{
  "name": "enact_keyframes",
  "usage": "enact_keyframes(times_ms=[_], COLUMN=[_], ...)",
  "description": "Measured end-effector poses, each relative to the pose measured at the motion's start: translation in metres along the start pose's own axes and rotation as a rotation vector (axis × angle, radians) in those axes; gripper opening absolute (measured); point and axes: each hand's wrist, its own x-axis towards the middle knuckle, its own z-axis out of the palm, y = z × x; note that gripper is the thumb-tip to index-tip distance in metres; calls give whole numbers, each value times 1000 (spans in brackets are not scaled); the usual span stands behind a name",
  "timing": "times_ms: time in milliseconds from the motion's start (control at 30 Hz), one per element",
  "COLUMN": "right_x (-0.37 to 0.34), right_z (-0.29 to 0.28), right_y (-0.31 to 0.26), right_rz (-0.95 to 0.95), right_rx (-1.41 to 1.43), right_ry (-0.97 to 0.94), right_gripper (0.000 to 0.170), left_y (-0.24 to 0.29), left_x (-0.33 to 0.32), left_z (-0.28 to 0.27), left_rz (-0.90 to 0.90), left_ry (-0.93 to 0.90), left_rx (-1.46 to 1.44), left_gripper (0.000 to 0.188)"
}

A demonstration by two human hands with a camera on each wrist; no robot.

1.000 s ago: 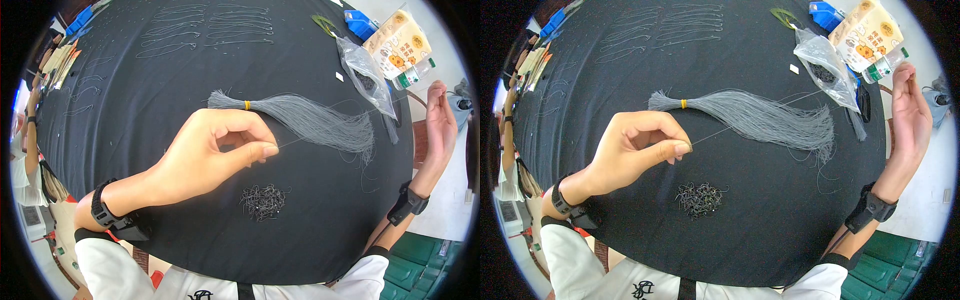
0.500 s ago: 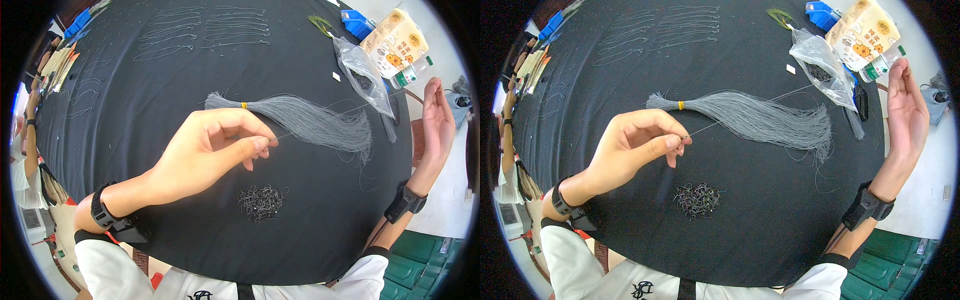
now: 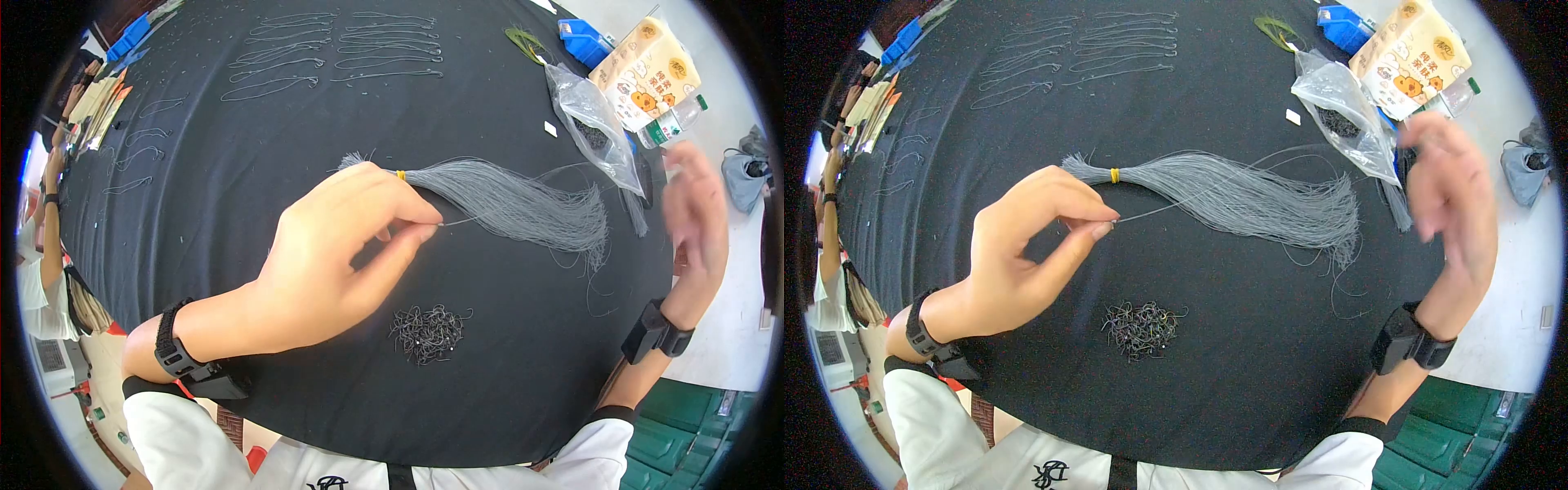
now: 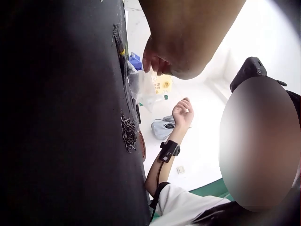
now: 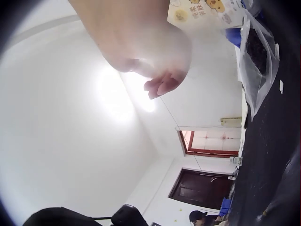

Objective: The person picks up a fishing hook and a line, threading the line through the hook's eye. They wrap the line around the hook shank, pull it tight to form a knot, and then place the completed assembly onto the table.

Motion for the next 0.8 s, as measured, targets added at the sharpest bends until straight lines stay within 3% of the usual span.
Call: enact_keyframes(times_ms=[33, 133, 233, 333, 400, 500, 567, 800], right_x=[-1, -2, 2, -2, 1, 4, 6, 7], right_z=[30, 72, 115, 144, 163, 167, 165, 168], right_y=[-14, -5, -10, -9, 5, 24, 27, 32], right_rz=[143, 8, -190, -58, 92, -52, -160, -146], right_rx=[-268, -931, -1144, -569, -177, -183, -246, -126], right_ry=[-15, 214, 467, -19, -161, -169, -174, -165], right_gripper=[25, 19, 21, 30, 27, 7, 4, 4], left_y=[0, 3, 6, 8, 7, 6, 7, 6], left_x=[1, 3, 2, 0, 0, -2, -2, -3], left_z=[0, 2, 3, 6, 4, 5, 7, 5], left_rz=[92, 263, 348, 422, 467, 466, 447, 447], left_ry=[11, 85, 115, 141, 134, 158, 182, 161], left_rx=[77, 126, 169, 191, 218, 231, 205, 199], left_gripper=[17, 22, 25, 27, 27, 27, 27, 28])
